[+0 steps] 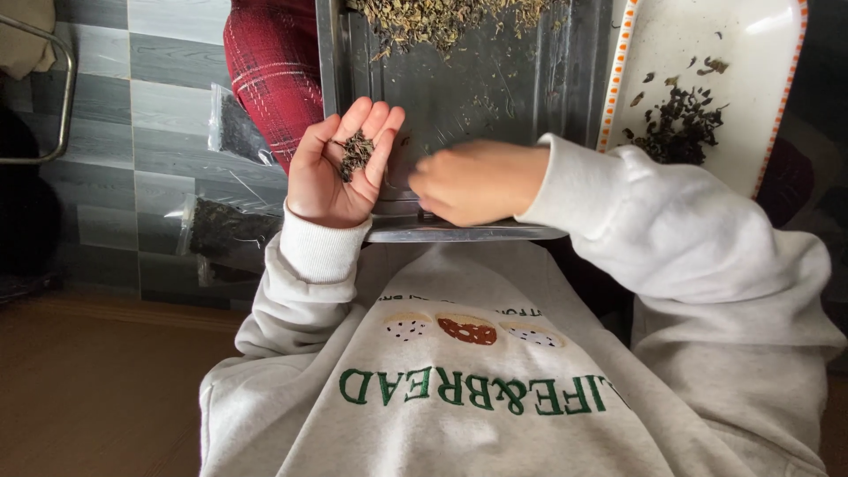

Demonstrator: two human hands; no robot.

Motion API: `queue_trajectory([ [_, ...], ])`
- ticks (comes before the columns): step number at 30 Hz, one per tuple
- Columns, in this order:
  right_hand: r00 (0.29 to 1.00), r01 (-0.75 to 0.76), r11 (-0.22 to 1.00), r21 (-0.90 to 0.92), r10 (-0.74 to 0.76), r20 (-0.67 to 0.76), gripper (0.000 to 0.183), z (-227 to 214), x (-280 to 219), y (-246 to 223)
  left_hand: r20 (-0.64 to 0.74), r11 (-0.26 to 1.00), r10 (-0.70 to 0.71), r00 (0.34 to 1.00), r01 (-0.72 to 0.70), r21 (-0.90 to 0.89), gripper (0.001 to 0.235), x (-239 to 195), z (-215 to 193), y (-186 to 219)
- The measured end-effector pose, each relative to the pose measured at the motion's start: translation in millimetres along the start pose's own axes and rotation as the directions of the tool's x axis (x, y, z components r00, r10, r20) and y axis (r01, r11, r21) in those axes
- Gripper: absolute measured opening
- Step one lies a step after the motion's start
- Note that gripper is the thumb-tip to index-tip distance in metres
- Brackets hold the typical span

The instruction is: Sorting through dried tea leaves on a tray to remove specific pieces and placing them in a separate dish

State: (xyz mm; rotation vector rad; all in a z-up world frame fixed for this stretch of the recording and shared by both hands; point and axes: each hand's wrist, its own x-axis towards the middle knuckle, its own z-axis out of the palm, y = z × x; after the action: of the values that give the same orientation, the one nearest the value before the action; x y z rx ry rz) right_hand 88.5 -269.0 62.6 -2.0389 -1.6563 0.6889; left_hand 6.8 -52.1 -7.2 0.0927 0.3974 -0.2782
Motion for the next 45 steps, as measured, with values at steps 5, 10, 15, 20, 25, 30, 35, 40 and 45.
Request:
queue_trajectory([
  [5, 0.943, -0.063, 0.988, -0.139, 0.013, -0.332, 0.013, 23, 45, 34, 0.001, 1.0, 0.016, 1.0, -0.016, 0.005, 0.042, 2, -1, 1],
  [10, 0.959, -0.048, 0.969, -0.242, -0.024, -0.284, 0.017, 24, 25, -11, -0.026, 1.0, -0.002, 1.0, 0.002, -0.009, 0.04, 4, -6, 8],
  [15, 0.999, -0.047, 0.975, -0.218, 0.048, 0.002, 0.019, 16, -41, 3, -0.042, 1.0, -0.018, 0.999, 0.017, -0.022, 0.041, 3, -9, 9],
  [20, 0.959, -0.262, 0.916, -0.304, 0.213, -0.184, 0.038, -23, -36, 17, -0.003, 1.0, -0.004, 1.0, 0.004, 0.01, 0.04, 2, -7, 11],
  [25, 0.96, -0.277, 0.917, -0.287, 0.274, -0.052, 0.059, -1, -77, -29, -0.007, 1.0, 0.001, 1.0, -0.002, -0.015, 0.041, 3, -9, 14],
  [30, 0.976, -0.217, 0.972, -0.093, 0.218, 0.003, 0.042, -40, -82, -15, -0.078, 1.0, 0.023, 0.997, -0.024, -0.01, 0.038, 3, -4, 8],
  [35, 0.852, -0.506, 0.806, -0.308, 0.523, -0.031, 0.094, -41, -75, 8, -0.14, 0.997, 0.073, 0.987, -0.075, -0.008, 0.034, 3, -1, 10],
  [40, 0.942, -0.267, 0.961, -0.076, 0.277, 0.188, 0.052, -16, -101, -35, -0.018, 1.0, 0.003, 1.0, -0.004, -0.004, 0.04, 8, -11, 11],
  [45, 0.94, -0.335, 0.935, -0.116, 0.339, 0.023, 0.059, -46, -65, -19, 0.032, 1.0, 0.007, 0.999, -0.007, -0.019, 0.04, 5, -9, 10],
])
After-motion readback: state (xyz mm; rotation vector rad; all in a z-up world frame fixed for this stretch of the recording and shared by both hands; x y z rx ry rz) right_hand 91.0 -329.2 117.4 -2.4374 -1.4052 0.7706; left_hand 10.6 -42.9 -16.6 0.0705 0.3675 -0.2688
